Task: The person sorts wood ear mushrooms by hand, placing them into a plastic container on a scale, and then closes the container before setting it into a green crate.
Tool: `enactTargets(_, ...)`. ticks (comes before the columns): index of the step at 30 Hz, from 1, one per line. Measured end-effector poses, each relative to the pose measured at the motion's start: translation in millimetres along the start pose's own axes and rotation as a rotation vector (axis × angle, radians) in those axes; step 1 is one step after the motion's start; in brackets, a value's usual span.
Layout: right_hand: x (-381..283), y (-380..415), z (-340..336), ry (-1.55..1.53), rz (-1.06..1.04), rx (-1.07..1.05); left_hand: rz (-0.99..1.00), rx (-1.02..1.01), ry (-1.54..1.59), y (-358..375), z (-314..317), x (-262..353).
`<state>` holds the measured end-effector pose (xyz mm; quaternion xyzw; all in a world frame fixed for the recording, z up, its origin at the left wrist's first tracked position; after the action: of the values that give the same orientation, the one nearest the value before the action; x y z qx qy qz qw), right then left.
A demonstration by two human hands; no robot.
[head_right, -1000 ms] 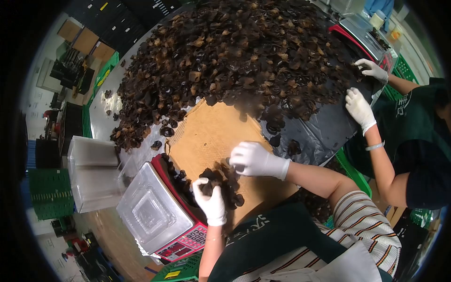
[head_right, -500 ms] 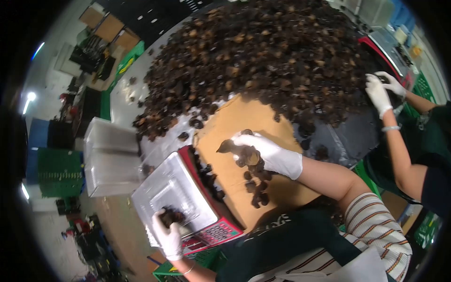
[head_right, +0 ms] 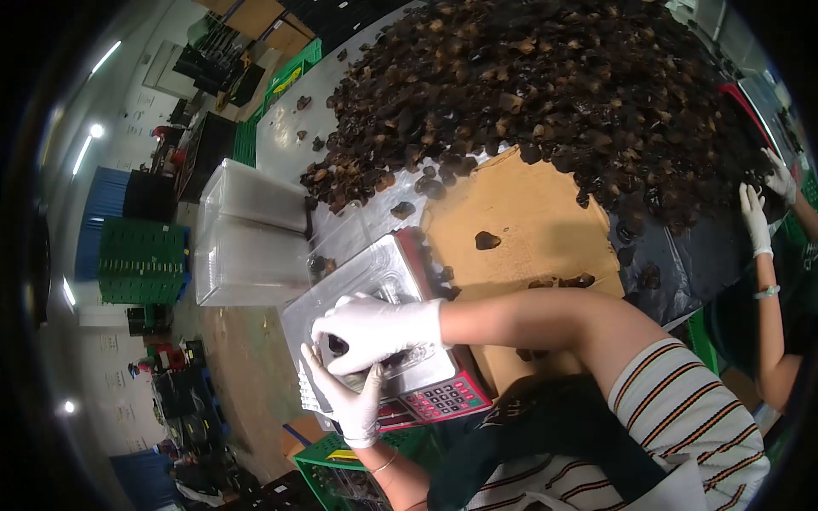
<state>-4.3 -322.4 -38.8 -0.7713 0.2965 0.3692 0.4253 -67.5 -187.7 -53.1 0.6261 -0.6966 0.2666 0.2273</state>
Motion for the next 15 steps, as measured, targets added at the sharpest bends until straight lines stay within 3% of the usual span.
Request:
enactTargets(3, -2.6, 15.7, -42.9, -0.466, 0.121, 0.26, 0.018, -0.003, -0.183, 2.7, -3.3, 8.9)
enactTargets(5, 19.3, 40.0, -74.5, -0.494, 0.355, 0.296, 0.032, -0.001, -0.204, 4.8, -6.9, 7.8)
enactTargets(7, 37.1, 71.8, -112.2, -0.117, 0.134, 0.497, 0.037, 0.023, -0.16, 7.2, -8.7, 0.1)
enactTargets(9, 73.9, 115.9, -124.6, 0.348, 0.257, 0.385, 0.014, 0.008, -0.1, 8.3, -10.9, 1.9)
enactTargets(12, 100.0, 175.7, -102.1, 0.781, 0.317, 0.104, -0.004, 0.011, -0.101, 7.9, -13.5, 14.4)
enactTargets(15, 53.3, 207.4, -67.4, 0.673, 0.179, -0.041, 0.035, 0.109, -0.108, 11.1, -13.3, 33.1)
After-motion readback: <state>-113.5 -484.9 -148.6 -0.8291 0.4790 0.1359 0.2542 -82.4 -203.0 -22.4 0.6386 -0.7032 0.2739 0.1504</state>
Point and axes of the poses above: each hand's wrist, its own y-axis away from the middle knuckle, its own z-axis out of the palm, x = y × z, the point moved 7 cm from there along -y, towards the middle knuckle, and after that the axes turned 3 degrees about -z, right-handed, at the moved point
